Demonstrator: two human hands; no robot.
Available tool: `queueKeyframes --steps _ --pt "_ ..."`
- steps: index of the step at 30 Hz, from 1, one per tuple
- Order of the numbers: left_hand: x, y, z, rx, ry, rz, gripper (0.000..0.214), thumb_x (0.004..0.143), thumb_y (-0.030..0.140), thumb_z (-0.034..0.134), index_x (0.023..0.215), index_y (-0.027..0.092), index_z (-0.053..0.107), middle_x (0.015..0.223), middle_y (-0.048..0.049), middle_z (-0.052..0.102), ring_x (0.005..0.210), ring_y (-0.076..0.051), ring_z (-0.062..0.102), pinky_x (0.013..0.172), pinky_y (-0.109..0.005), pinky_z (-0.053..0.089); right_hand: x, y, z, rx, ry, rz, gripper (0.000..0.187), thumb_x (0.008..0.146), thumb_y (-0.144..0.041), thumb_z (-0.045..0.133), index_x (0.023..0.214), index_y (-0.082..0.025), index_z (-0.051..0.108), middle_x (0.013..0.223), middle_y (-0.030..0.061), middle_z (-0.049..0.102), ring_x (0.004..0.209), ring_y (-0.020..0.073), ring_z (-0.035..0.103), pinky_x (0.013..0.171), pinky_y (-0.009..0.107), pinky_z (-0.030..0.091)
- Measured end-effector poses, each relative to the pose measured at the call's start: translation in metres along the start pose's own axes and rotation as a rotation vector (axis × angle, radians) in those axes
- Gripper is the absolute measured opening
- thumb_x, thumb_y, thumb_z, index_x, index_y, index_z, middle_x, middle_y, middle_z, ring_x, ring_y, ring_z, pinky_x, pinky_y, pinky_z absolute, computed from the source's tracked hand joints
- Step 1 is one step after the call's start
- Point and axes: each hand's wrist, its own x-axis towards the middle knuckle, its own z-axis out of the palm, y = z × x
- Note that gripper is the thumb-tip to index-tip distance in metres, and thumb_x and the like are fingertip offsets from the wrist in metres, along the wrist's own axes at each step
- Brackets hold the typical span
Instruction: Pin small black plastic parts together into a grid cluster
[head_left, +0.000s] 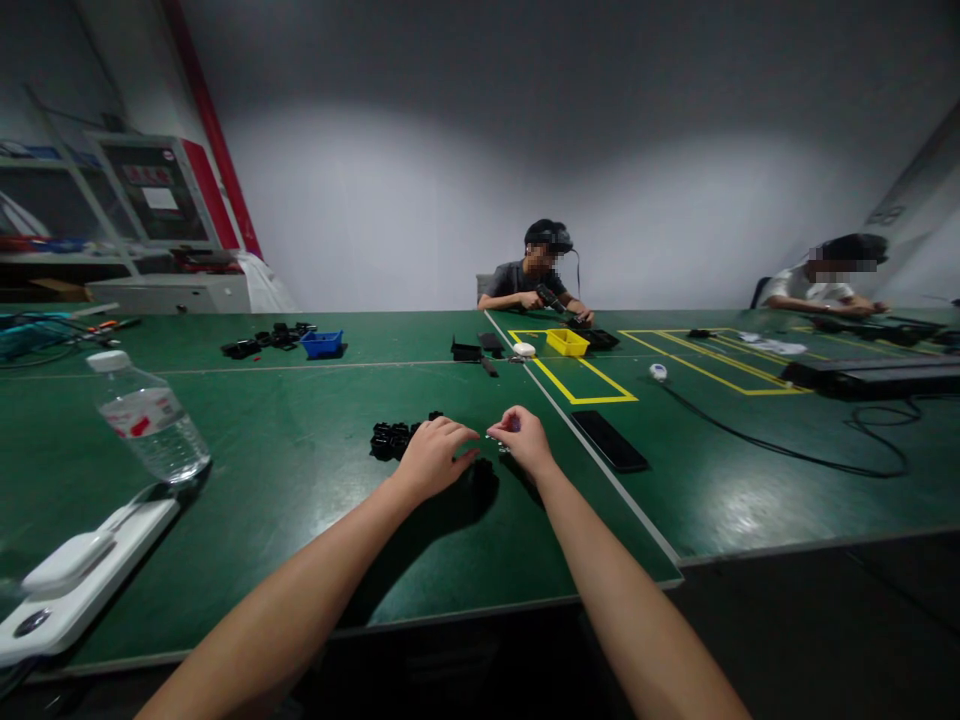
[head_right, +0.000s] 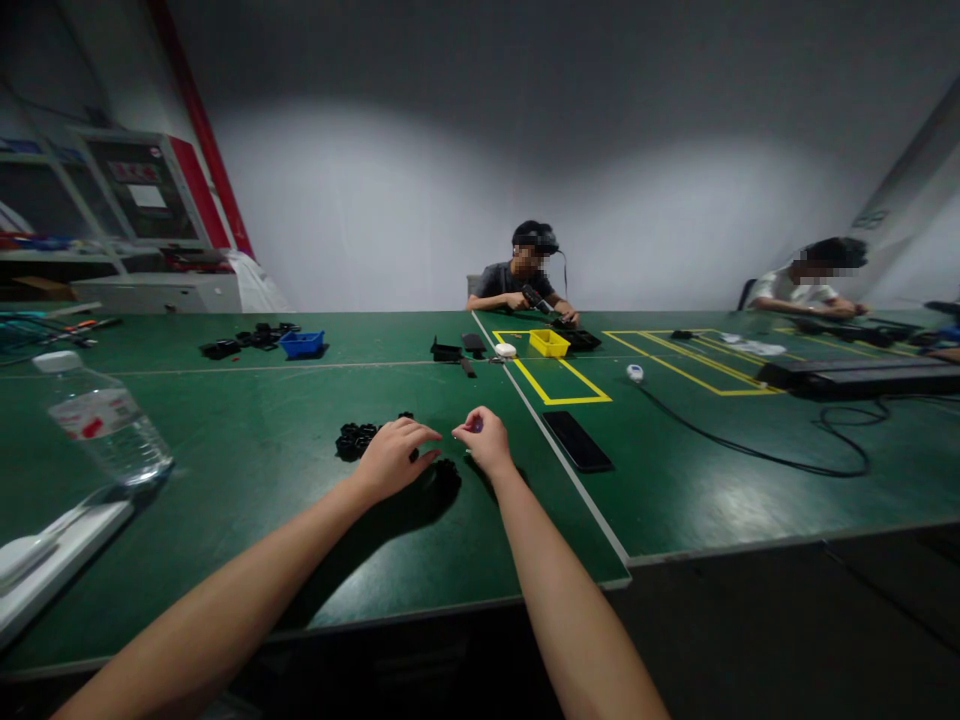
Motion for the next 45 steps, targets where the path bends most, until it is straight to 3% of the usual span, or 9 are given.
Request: queueKeyframes --steps 2,5,12,23,29,32,35,39,45 --pt "0.000 -0.002 0.001 -0.017 0.040 -0.018 0.025 0.088 0.034 0.062 0.110 0.023 0.067 0.103 -0.0061 0.071 0.098 -0.021 0.058 0.084 -0.035 0.045 -0.003 -0.004 0.005 0.256 -0.141 0.042 0.041 0.054 -0.035 0.081 0.067 -0.022 0.045 0.062 -0.0021 0.063 0.052 0.0124 0.050 0.048 0.023 0.038" --pt "0.000 -0.006 0.002 -0.041 0.073 0.001 0.021 0.088 0.032 0.062 0.106 0.024 0.069 0.104 -0.0054 0.070 0.097 -0.020 0.059 0.085 -0.035 0.045 -0.011 -0.015 0.009 0.402 -0.267 0.106 0.044 0.051 -0.038 0.084 0.065 -0.020 0.046 0.056 -0.0053 0.058 0.043 0.0074 0.042 0.042 0.019 0.029" --pt "0.000 -0.008 0.006 -0.105 0.152 0.085 0.020 0.089 0.034 0.062 0.102 0.023 0.073 0.098 -0.0054 0.072 0.089 -0.017 0.060 0.081 -0.032 0.048 -0.019 -0.029 0.007 0.542 -0.344 0.154 0.045 0.049 -0.031 0.087 0.064 -0.020 0.046 0.052 -0.0090 0.051 0.037 0.0036 0.034 0.037 0.017 0.019" --pt "-0.001 -0.012 0.003 -0.166 0.188 0.019 0.021 0.090 0.032 0.059 0.081 0.025 0.077 0.088 -0.0036 0.073 0.083 -0.016 0.061 0.075 -0.029 0.050 -0.019 -0.026 0.007 0.526 -0.392 0.172 0.045 0.048 -0.033 0.089 0.066 -0.019 0.050 0.062 -0.0036 0.063 0.042 0.0060 0.045 0.036 0.017 0.031" --pt "0.000 -0.013 0.002 -0.265 0.231 -0.094 0.019 0.088 0.032 0.061 0.081 0.025 0.077 0.086 -0.0041 0.073 0.081 -0.017 0.063 0.075 -0.030 0.051 -0.013 -0.022 0.009 0.472 -0.336 0.170 0.048 0.052 -0.050 0.085 0.067 -0.019 0.052 0.053 -0.0040 0.060 0.038 0.0080 0.048 0.036 0.018 0.030" --pt "0.000 -0.015 0.001 -0.348 0.251 -0.180 0.017 0.086 0.031 0.063 0.081 0.023 0.076 0.080 -0.0039 0.074 0.076 -0.017 0.064 0.072 -0.029 0.051 -0.010 -0.022 0.009 0.514 -0.272 0.223 0.053 0.063 -0.069 0.070 0.073 -0.020 0.055 0.056 0.0009 0.066 0.037 0.0095 0.050 0.034 0.018 0.026" --pt "0.000 -0.020 0.001 -0.426 0.288 -0.335 0.019 0.083 0.036 0.066 0.081 0.020 0.077 0.077 -0.0037 0.074 0.066 -0.016 0.064 0.065 -0.027 0.050 -0.009 -0.024 0.008 0.547 -0.187 0.239 0.058 0.071 -0.076 0.056 0.077 -0.019 0.061 0.049 0.0000 0.060 0.035 0.0086 0.046 0.034 0.019 0.024" --pt "0.001 -0.026 0.002 -0.535 0.295 -0.476 0.026 0.079 0.042 0.067 0.084 0.018 0.077 0.079 -0.0043 0.075 0.067 -0.017 0.066 0.064 -0.027 0.051 -0.009 -0.025 0.006 0.540 -0.107 0.223 0.046 0.070 -0.065 0.063 0.069 -0.018 0.061 0.056 0.0008 0.063 0.039 0.0087 0.049 0.034 0.019 0.023" --pt "0.002 -0.028 0.002 -0.600 0.300 -0.522 0.026 0.077 0.042 0.069 0.084 0.018 0.078 0.080 -0.0054 0.076 0.072 -0.020 0.069 0.069 -0.029 0.053 -0.010 -0.028 0.003 0.610 -0.097 0.188 0.031 0.065 -0.042 0.071 0.074 -0.022 0.048 0.063 -0.0003 0.070 0.040 0.0101 0.052 0.035 0.019 0.024"
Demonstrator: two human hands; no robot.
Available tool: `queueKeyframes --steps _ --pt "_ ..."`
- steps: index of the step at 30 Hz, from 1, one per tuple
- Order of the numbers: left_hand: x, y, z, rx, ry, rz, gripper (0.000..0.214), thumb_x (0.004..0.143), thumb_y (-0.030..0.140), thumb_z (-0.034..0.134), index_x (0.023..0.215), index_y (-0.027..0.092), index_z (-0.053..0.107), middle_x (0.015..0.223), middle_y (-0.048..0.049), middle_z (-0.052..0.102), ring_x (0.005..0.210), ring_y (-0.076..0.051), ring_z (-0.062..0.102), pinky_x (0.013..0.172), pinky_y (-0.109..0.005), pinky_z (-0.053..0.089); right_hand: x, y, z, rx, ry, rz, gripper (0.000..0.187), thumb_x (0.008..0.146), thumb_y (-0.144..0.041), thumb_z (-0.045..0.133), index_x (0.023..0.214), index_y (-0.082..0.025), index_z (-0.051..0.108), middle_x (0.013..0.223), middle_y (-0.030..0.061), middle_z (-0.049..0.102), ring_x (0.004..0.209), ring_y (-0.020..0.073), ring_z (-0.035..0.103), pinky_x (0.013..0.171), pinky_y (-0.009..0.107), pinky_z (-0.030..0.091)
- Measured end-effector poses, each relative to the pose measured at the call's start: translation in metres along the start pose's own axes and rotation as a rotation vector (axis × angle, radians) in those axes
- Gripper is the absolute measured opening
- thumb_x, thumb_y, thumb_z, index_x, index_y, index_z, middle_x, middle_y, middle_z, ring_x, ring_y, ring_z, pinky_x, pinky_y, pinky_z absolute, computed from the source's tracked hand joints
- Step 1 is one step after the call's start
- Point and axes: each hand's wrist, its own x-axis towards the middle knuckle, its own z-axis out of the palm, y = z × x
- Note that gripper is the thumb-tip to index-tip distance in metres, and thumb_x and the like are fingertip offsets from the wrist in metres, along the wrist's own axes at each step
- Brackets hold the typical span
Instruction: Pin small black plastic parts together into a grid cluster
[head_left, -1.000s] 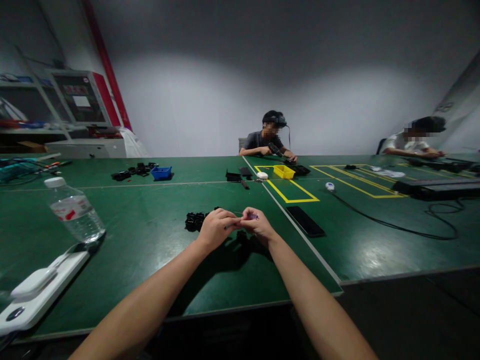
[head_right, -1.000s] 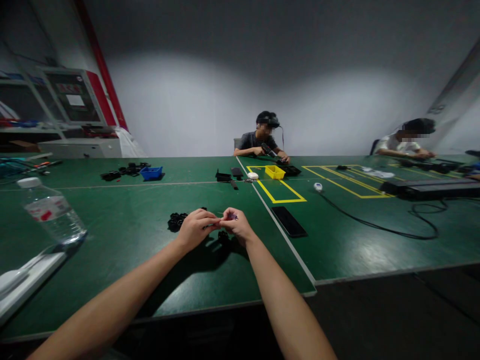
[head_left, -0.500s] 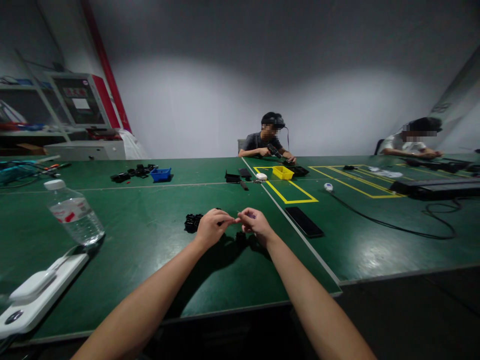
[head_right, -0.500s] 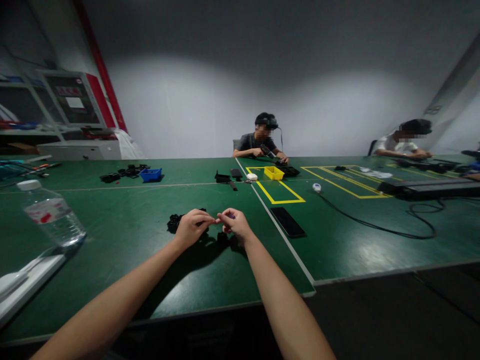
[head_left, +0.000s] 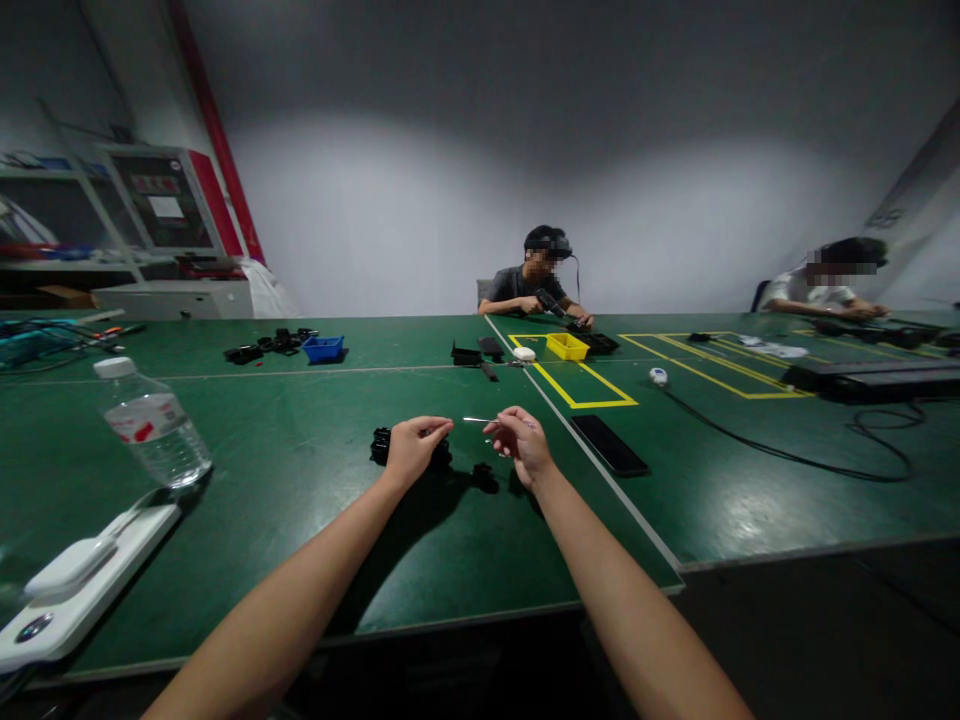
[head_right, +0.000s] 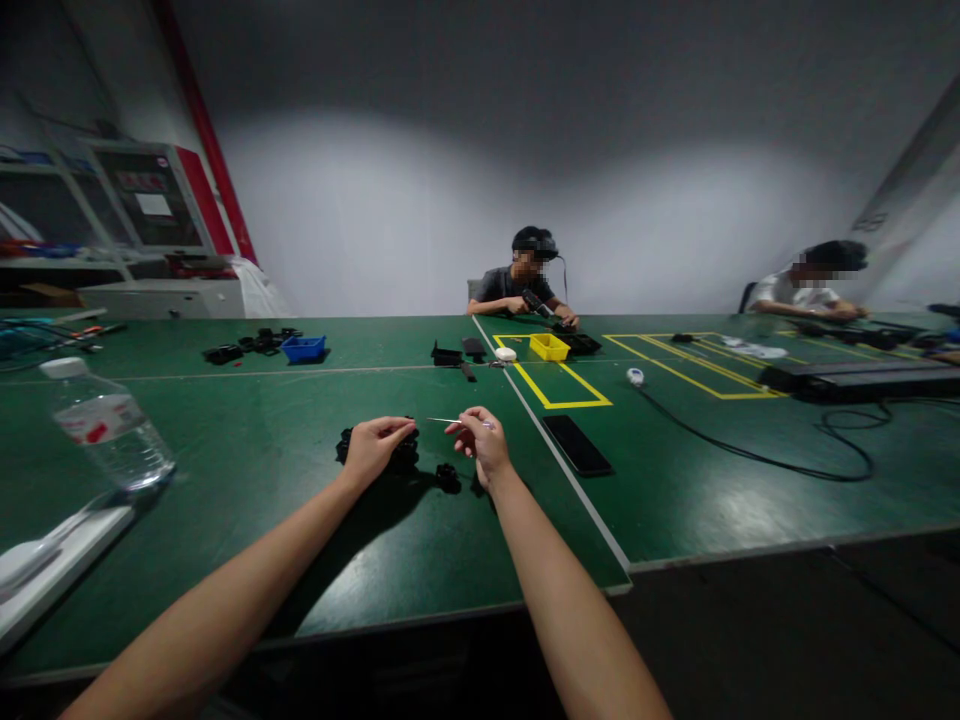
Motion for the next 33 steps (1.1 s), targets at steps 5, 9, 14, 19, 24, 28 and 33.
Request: queueKeyframes --steps 5,9,14,19,24,28,33 --pt "-0.0003 -0.0001 0.0009 -0.023 -0.011 -0.004 0.027 0.076 0.043 0.070 0.084 0.018 0.078 0.080 -0.0058 0.076 0.073 -0.020 0.069 0.069 -0.029 0.053 -0.0027 -0.0011 0.0022 -0.026 -0.073 0.019 0.037 0.065 -0.043 0.074 0.065 -0.020 0.045 0.063 0.0016 0.071 0.041 0.0091 0.052 0.036 0.018 0.026" --pt "-0.0001 0.0008 0.0010 -0.042 -0.022 -0.012 0.028 0.075 0.043 0.070 0.084 0.018 0.078 0.081 -0.0059 0.076 0.074 -0.021 0.069 0.069 -0.029 0.053 -0.0033 -0.0009 0.0042 -0.042 -0.090 0.011 0.038 0.065 -0.045 0.076 0.066 -0.020 0.047 0.063 0.0020 0.071 0.041 0.0089 0.052 0.036 0.018 0.027" --pt "-0.0001 -0.0010 0.0010 -0.058 -0.032 -0.025 0.027 0.075 0.042 0.071 0.084 0.018 0.078 0.080 -0.0060 0.076 0.073 -0.020 0.069 0.068 -0.029 0.053 -0.0025 -0.0003 0.0037 -0.034 -0.076 0.001 0.038 0.065 -0.046 0.076 0.067 -0.020 0.047 0.067 0.0027 0.072 0.041 0.0092 0.053 0.035 0.018 0.026" --pt "-0.0004 -0.0024 0.0016 -0.072 -0.057 -0.013 0.029 0.073 0.044 0.072 0.084 0.018 0.078 0.080 -0.0059 0.076 0.073 -0.021 0.070 0.068 -0.029 0.053 -0.0031 0.0005 0.0041 -0.028 -0.123 0.008 0.041 0.065 -0.046 0.077 0.066 -0.020 0.046 0.067 0.0030 0.073 0.041 0.0095 0.054 0.036 0.017 0.026" --pt "0.0001 -0.0005 0.0012 -0.081 -0.072 -0.032 0.029 0.073 0.043 0.072 0.083 0.017 0.078 0.078 -0.0064 0.076 0.073 -0.021 0.069 0.068 -0.028 0.052 -0.0040 0.0013 0.0051 -0.007 -0.142 0.012 0.044 0.064 -0.047 0.078 0.066 -0.021 0.043 0.069 0.0040 0.074 0.041 0.0103 0.056 0.036 0.018 0.026" --pt "0.0008 -0.0005 0.0005 -0.124 -0.085 -0.055 0.029 0.071 0.042 0.073 0.082 0.016 0.078 0.077 -0.0068 0.076 0.072 -0.020 0.069 0.066 -0.027 0.052 -0.0050 0.0016 0.0053 0.015 -0.172 0.022 0.044 0.065 -0.046 0.079 0.066 -0.020 0.042 0.070 0.0042 0.074 0.041 0.0101 0.057 0.036 0.017 0.027" --pt "0.0016 0.0001 0.0005 -0.191 -0.079 -0.091 0.029 0.068 0.040 0.074 0.082 0.015 0.078 0.075 -0.0070 0.075 0.068 -0.019 0.067 0.063 -0.026 0.051 -0.0058 0.0021 0.0055 0.012 -0.206 0.009 0.043 0.067 -0.045 0.078 0.067 -0.020 0.043 0.074 0.0045 0.075 0.043 0.0102 0.058 0.037 0.018 0.027"
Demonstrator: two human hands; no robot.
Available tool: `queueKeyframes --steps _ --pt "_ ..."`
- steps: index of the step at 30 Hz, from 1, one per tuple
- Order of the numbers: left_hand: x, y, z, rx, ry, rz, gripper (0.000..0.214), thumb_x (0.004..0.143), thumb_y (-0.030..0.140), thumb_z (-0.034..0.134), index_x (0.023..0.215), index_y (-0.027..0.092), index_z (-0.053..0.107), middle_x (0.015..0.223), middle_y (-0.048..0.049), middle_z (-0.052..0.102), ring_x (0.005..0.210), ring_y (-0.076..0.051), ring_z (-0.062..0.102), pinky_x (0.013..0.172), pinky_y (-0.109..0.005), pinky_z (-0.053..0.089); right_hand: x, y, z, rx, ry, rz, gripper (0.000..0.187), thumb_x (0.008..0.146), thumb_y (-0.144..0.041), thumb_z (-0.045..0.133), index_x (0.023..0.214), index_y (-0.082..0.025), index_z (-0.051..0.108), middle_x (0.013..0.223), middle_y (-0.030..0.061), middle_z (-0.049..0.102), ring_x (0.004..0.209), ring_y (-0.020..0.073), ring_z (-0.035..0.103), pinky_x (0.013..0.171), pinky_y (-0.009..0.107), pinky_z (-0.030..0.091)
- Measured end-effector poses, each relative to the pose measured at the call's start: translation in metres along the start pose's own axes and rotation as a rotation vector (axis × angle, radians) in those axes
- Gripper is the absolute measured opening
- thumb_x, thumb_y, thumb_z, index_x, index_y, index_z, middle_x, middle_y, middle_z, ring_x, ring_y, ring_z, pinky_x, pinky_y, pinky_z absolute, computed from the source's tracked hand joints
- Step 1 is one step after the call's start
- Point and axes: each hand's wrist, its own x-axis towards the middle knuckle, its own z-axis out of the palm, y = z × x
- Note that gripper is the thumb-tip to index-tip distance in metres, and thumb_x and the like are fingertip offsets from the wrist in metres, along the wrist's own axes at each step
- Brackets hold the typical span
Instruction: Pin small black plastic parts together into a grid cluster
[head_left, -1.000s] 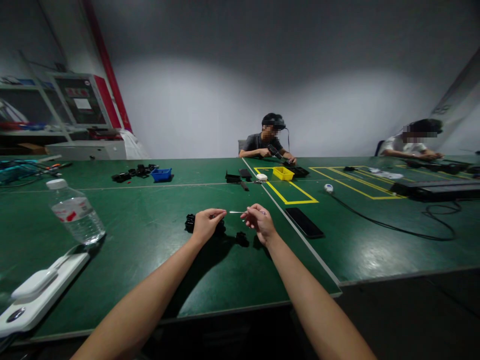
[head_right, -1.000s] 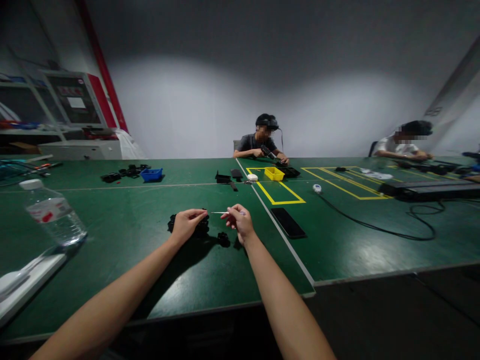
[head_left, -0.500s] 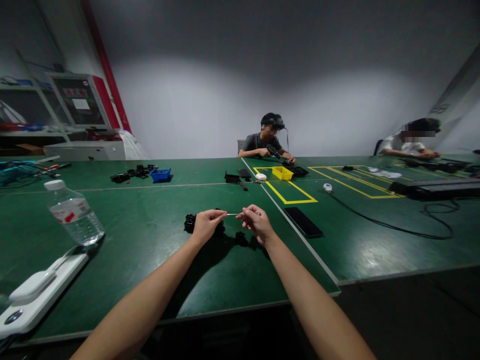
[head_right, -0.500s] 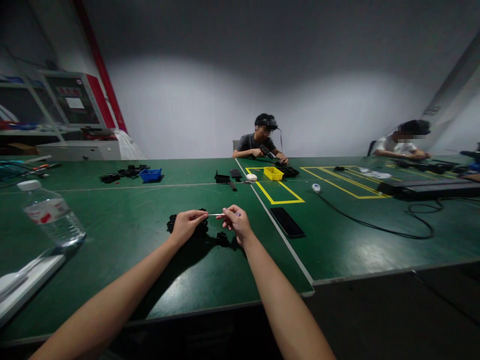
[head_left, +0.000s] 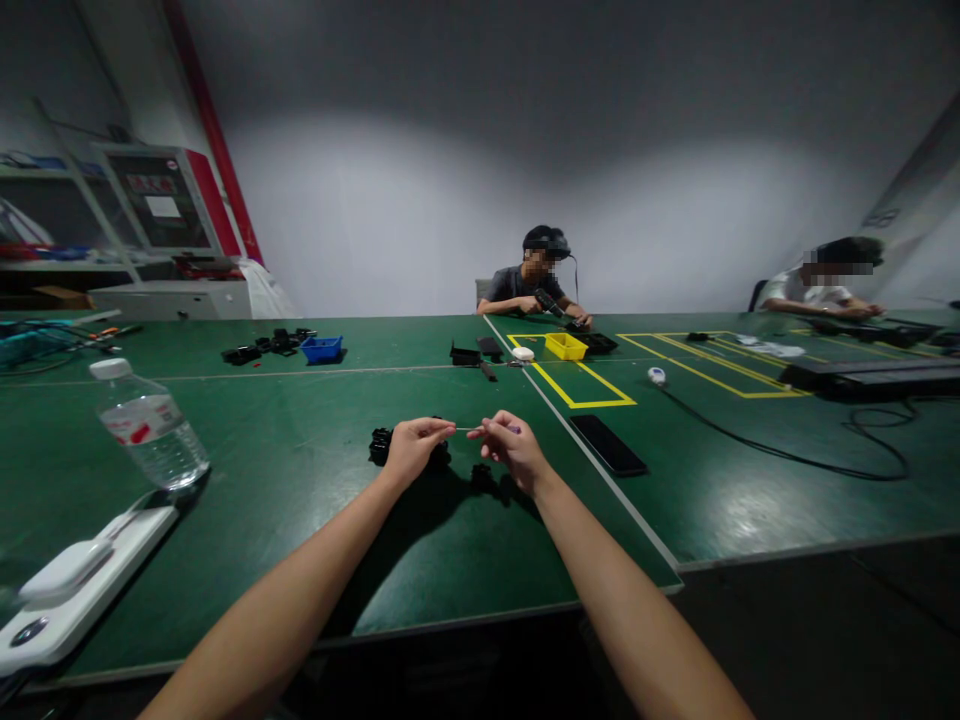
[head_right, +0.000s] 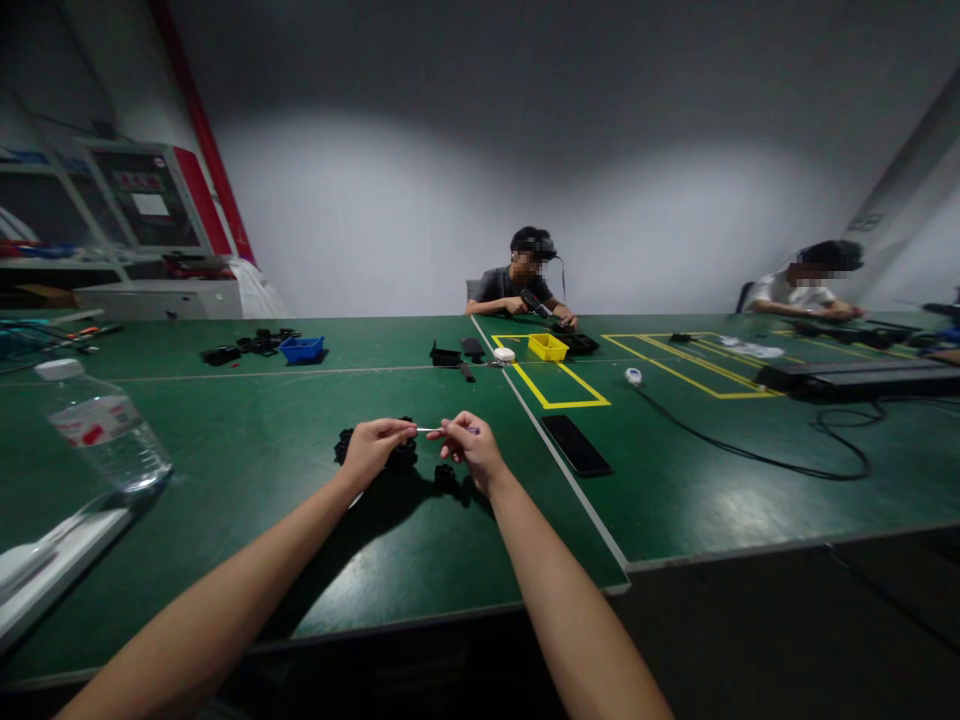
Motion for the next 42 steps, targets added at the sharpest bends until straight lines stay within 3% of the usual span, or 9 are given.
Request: queueKeyframes --steps 8,24,42 --pt "0.001 -0.001 0.003 -0.032 0.055 -0.061 0.033 0.071 0.040 0.072 0.090 0.014 0.078 0.079 -0.0078 0.076 0.065 -0.017 0.065 0.061 -0.026 0.051 -0.001 0.003 0.001 -0.055 -0.033 -0.032 0.034 0.067 -0.040 0.079 0.075 -0.018 0.055 0.082 0.0054 0.075 0.049 0.0099 0.061 0.039 0.017 0.029" --pt "0.001 -0.010 0.004 0.052 0.017 0.013 0.033 0.081 0.038 0.061 0.101 0.015 0.075 0.086 -0.0077 0.076 0.068 -0.018 0.066 0.066 -0.027 0.052 -0.004 0.000 0.002 -0.162 -0.097 -0.063 0.015 0.062 -0.021 0.077 0.072 -0.018 0.067 0.093 0.0069 0.075 0.056 0.0107 0.062 0.042 0.018 0.031" --pt "-0.003 -0.004 0.005 0.118 -0.005 0.035 0.033 0.083 0.036 0.058 0.102 0.015 0.074 0.087 -0.0071 0.076 0.068 -0.018 0.066 0.066 -0.028 0.052 -0.004 0.001 0.003 -0.211 -0.093 -0.072 0.019 0.065 -0.028 0.077 0.077 -0.018 0.064 0.088 0.0057 0.074 0.055 0.0110 0.061 0.041 0.019 0.033"
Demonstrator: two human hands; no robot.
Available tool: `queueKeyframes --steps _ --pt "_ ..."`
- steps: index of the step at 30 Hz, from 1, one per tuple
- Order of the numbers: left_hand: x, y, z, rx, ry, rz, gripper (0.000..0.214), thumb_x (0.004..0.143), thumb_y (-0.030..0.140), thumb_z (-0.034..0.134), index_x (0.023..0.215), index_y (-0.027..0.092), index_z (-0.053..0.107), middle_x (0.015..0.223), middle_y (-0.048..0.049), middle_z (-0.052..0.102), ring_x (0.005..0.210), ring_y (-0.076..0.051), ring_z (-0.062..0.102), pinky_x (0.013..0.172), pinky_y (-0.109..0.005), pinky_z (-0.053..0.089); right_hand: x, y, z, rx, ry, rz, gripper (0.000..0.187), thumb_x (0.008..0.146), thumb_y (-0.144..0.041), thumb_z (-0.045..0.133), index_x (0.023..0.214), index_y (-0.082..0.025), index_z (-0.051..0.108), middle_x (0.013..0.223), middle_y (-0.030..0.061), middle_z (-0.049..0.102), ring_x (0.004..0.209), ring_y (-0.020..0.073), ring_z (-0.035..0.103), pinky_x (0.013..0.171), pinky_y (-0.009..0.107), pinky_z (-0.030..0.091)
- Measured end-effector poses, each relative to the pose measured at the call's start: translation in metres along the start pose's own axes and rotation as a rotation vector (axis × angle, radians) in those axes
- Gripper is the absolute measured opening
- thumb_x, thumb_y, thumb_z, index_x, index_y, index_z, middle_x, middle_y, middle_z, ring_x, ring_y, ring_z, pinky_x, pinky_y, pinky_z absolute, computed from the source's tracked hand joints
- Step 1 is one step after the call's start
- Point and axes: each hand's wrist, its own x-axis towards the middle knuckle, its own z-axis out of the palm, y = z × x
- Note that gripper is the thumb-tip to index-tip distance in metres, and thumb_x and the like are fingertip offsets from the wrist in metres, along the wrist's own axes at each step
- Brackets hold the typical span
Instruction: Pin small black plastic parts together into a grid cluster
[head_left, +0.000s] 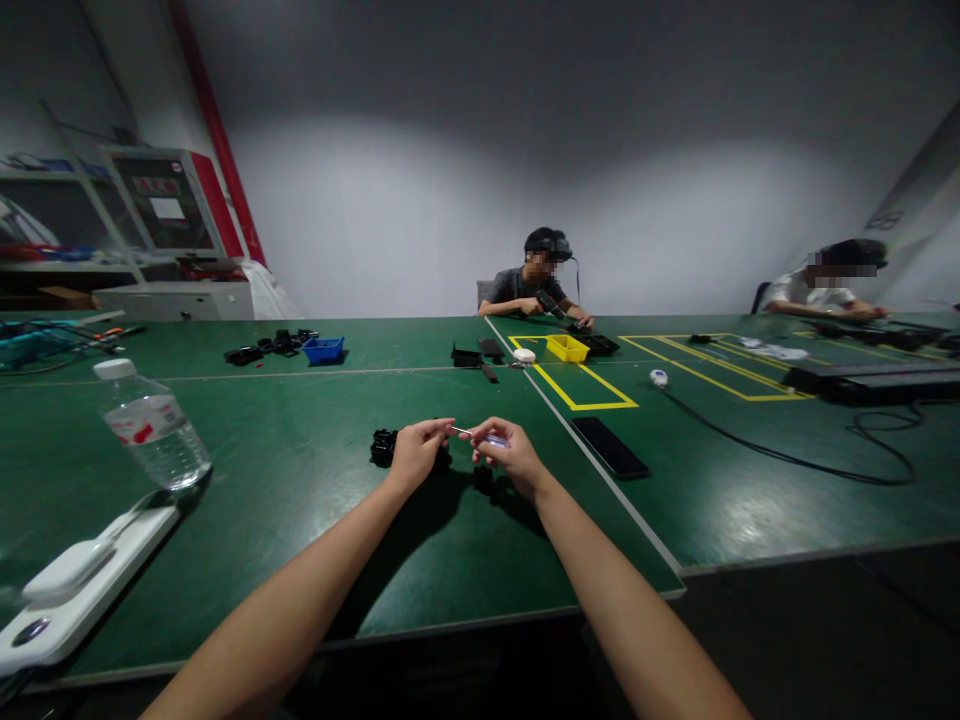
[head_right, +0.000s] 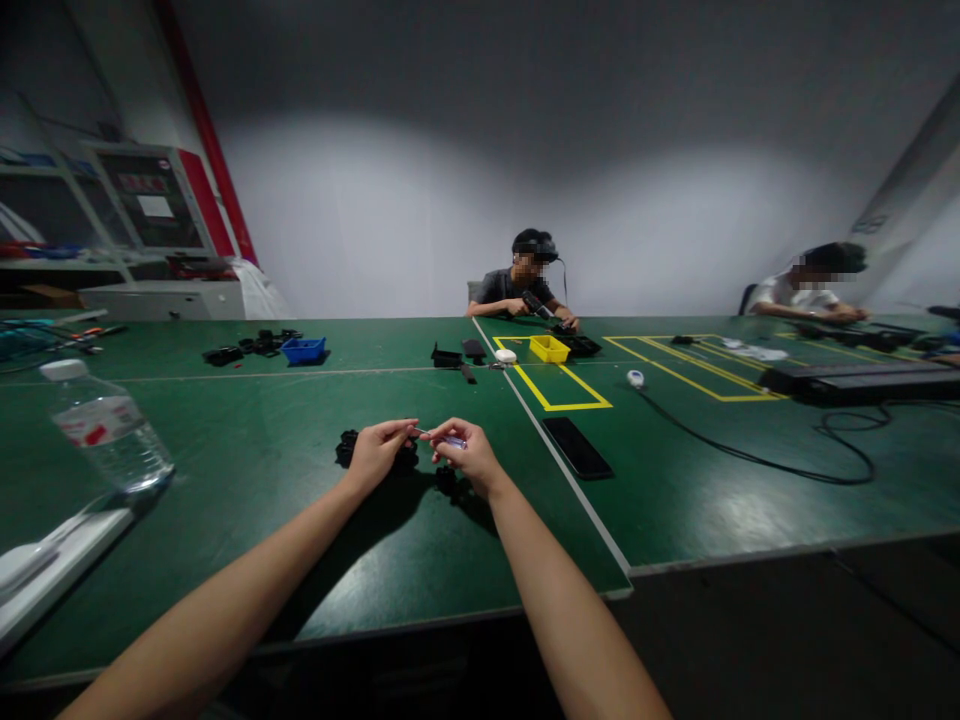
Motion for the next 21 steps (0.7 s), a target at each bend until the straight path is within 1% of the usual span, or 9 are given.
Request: queueKeyframes --steps 2,4,8,16,21 --pt "-0.0004 0.0011 0.0002 0.009 -0.004 0.013 0.031 0.083 0.035 0.058 0.101 0.016 0.074 0.086 -0.0068 0.076 0.068 -0.018 0.067 0.067 -0.028 0.052 0.0010 0.0014 0.0000 0.002 0.012 0.001 0.024 0.069 -0.033 0.075 0.085 -0.019 0.063 0.087 0.0052 0.074 0.055 0.0113 0.061 0.040 0.018 0.032" --pt "-0.0007 0.0020 0.0004 0.010 -0.008 0.014 0.029 0.083 0.033 0.058 0.101 0.016 0.075 0.085 -0.0067 0.076 0.068 -0.018 0.067 0.067 -0.027 0.052 0.0022 0.0025 0.0000 0.023 0.022 0.010 0.028 0.073 -0.040 0.073 0.088 -0.020 0.061 0.087 0.0051 0.074 0.054 0.0113 0.062 0.039 0.018 0.032" --pt "-0.0006 0.0017 0.0007 -0.018 -0.004 -0.014 0.030 0.083 0.033 0.059 0.102 0.015 0.074 0.087 -0.0074 0.076 0.067 -0.017 0.066 0.066 -0.027 0.052 0.0037 0.0029 0.0003 0.035 0.036 0.015 0.031 0.075 -0.047 0.069 0.079 -0.019 0.056 0.083 0.0053 0.074 0.051 0.0108 0.061 0.039 0.018 0.031" --pt "0.0007 -0.0012 0.0002 -0.009 0.013 -0.021 0.033 0.083 0.037 0.060 0.102 0.014 0.075 0.087 -0.0082 0.076 0.064 -0.017 0.065 0.062 -0.027 0.051 0.0009 0.0004 0.0016 -0.021 0.023 0.002 0.029 0.073 -0.043 0.072 0.076 -0.018 0.057 0.086 0.0062 0.074 0.051 0.0102 0.059 0.040 0.019 0.031" --pt "0.0011 -0.0014 0.0000 -0.013 0.012 -0.028 0.034 0.083 0.039 0.060 0.102 0.015 0.075 0.086 -0.0079 0.076 0.064 -0.017 0.065 0.061 -0.026 0.051 -0.0011 -0.0018 0.0027 -0.024 0.015 -0.009 0.027 0.070 -0.040 0.075 0.077 -0.018 0.061 0.086 0.0065 0.074 0.053 0.0105 0.059 0.042 0.020 0.035"
